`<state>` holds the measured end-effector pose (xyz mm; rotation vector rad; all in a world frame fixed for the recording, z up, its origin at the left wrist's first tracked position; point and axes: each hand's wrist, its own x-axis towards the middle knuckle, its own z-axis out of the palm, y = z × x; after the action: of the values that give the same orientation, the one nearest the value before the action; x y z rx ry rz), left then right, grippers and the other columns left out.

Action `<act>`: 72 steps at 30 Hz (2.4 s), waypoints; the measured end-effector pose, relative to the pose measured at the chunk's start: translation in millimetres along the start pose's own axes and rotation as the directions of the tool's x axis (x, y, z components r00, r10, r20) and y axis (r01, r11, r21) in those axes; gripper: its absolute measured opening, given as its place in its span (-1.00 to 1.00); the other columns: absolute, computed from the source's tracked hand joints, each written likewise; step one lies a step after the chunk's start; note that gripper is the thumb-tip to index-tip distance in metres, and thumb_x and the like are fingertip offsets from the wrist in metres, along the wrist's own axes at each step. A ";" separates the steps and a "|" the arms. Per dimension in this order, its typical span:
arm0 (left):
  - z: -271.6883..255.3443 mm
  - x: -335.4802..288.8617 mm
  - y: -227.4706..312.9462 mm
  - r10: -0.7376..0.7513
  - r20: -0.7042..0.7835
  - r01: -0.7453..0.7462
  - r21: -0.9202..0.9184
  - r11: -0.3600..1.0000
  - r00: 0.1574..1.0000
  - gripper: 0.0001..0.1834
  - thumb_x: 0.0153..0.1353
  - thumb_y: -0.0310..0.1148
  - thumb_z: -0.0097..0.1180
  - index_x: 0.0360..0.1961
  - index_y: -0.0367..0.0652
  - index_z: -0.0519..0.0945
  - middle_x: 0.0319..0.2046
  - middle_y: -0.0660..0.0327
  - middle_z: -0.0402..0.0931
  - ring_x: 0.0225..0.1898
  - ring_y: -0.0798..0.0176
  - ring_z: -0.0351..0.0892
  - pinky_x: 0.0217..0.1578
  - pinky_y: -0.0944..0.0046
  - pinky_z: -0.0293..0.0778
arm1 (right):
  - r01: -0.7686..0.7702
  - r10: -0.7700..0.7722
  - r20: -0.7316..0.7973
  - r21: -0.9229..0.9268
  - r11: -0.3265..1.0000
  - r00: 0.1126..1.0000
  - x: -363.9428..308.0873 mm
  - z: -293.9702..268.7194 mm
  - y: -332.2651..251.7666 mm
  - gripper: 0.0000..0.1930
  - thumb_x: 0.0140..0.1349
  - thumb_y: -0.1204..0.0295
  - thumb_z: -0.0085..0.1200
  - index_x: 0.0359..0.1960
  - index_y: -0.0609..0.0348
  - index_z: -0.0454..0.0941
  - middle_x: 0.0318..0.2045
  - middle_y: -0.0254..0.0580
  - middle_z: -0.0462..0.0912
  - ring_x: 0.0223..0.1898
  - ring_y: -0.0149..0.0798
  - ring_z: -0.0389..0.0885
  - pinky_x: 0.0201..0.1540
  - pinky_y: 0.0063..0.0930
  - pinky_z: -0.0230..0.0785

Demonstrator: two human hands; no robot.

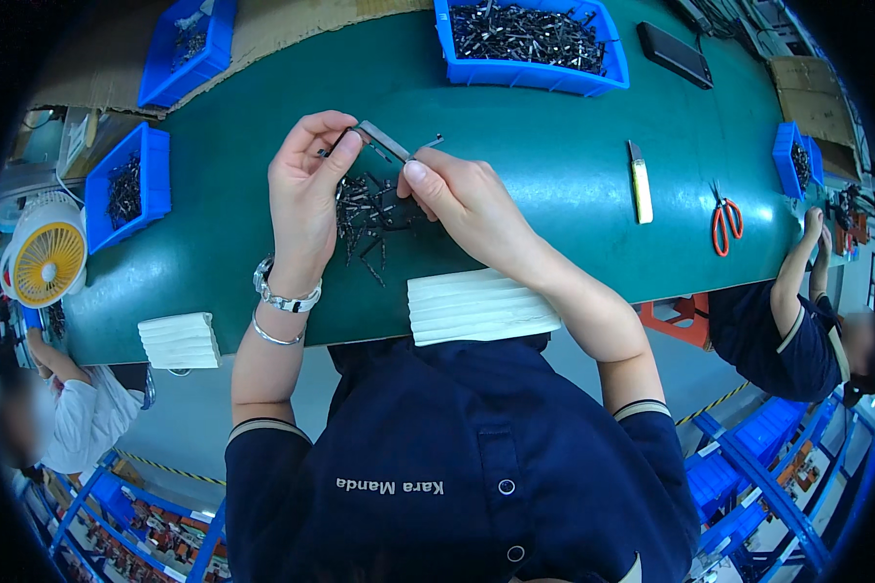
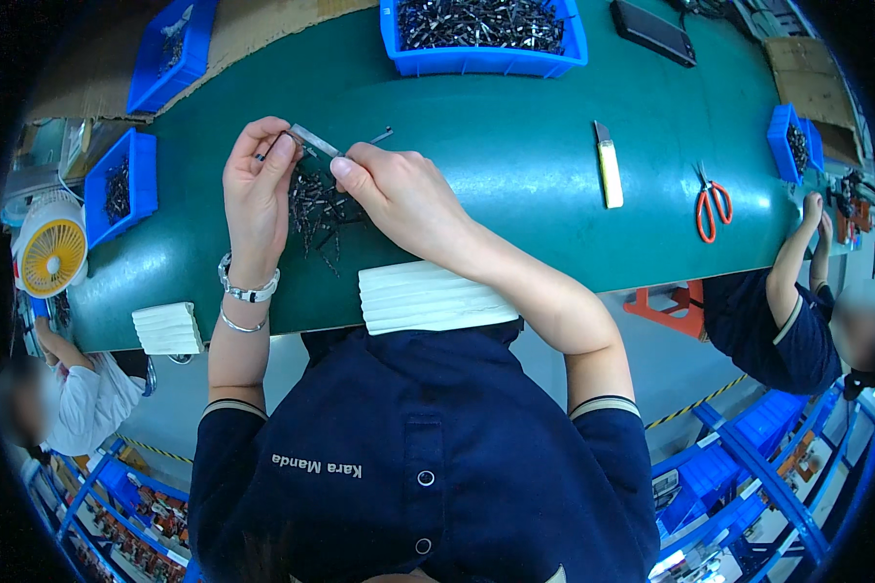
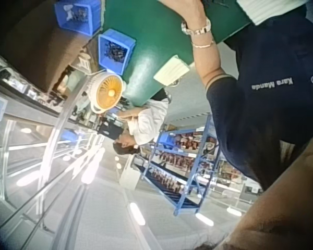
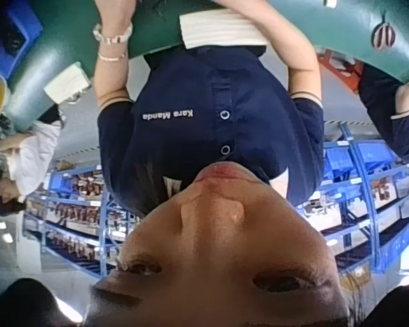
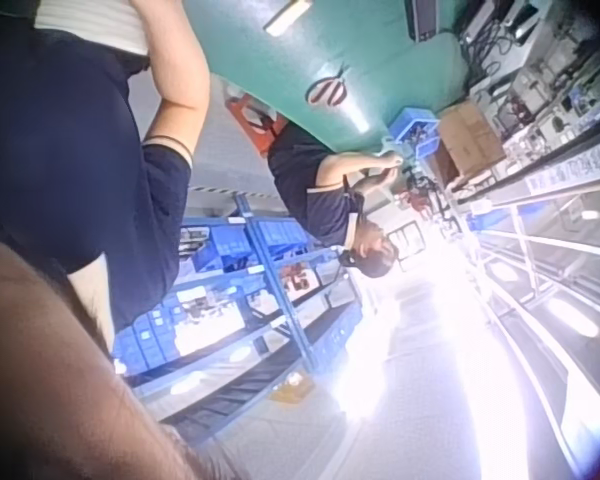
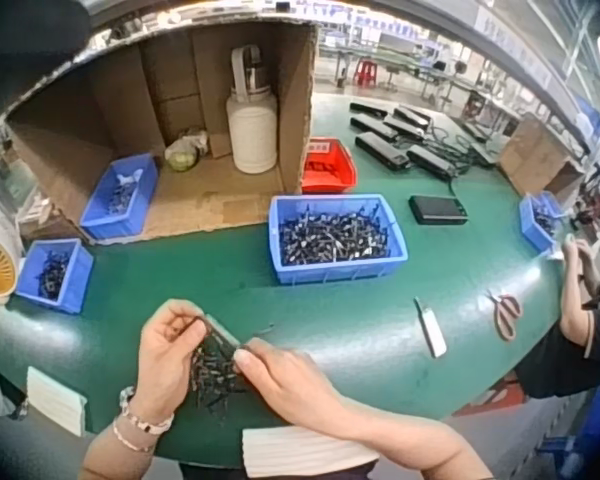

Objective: Assembling small electronic components and wiring using pliers.

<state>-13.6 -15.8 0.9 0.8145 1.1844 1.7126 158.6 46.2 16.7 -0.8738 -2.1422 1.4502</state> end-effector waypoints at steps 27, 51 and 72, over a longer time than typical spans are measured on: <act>9.9 -9.8 5.6 0.202 -0.067 -0.179 0.251 0.951 0.977 -0.86 0.17 -0.60 0.16 -0.23 -0.30 0.54 -0.33 0.26 0.54 -0.26 0.48 0.50 -0.17 0.50 0.42 | 0.085 -0.095 -0.088 -0.113 0.990 0.992 0.4 5.6 1.5 -0.58 0.39 0.14 -0.17 -0.47 0.21 0.52 -0.65 0.02 0.54 -0.56 0.06 0.54 -0.48 -0.14 0.34; 7.2 -7.2 1.7 0.211 -0.148 -0.181 0.192 0.965 0.966 -0.85 0.16 -0.62 0.14 -0.22 -0.31 0.52 -0.33 0.23 0.53 -0.29 0.47 0.51 -0.21 0.51 0.43 | -0.095 0.064 0.143 0.225 0.970 0.988 3.2 2.9 7.7 -0.50 0.45 0.09 -0.29 -0.44 0.24 0.51 -0.71 -0.36 0.39 -0.62 -0.47 0.35 -0.55 -0.57 0.21; 9.6 -8.6 -3.4 0.075 -0.008 -0.075 -0.019 0.997 0.997 -0.85 0.24 -0.53 0.09 -0.16 -0.28 0.48 -0.25 0.22 0.50 -0.17 0.42 0.47 -0.10 0.44 0.37 | -0.025 0.018 0.022 0.426 0.904 1.000 1.1 6.8 6.9 -0.75 0.29 0.27 0.04 -0.35 0.25 0.48 -0.62 -0.25 0.47 -0.54 -0.37 0.46 -0.44 -0.42 0.31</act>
<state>-0.9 -19.6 0.6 0.8507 1.1536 1.7869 155.3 44.2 7.7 -0.7201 -1.7222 1.8463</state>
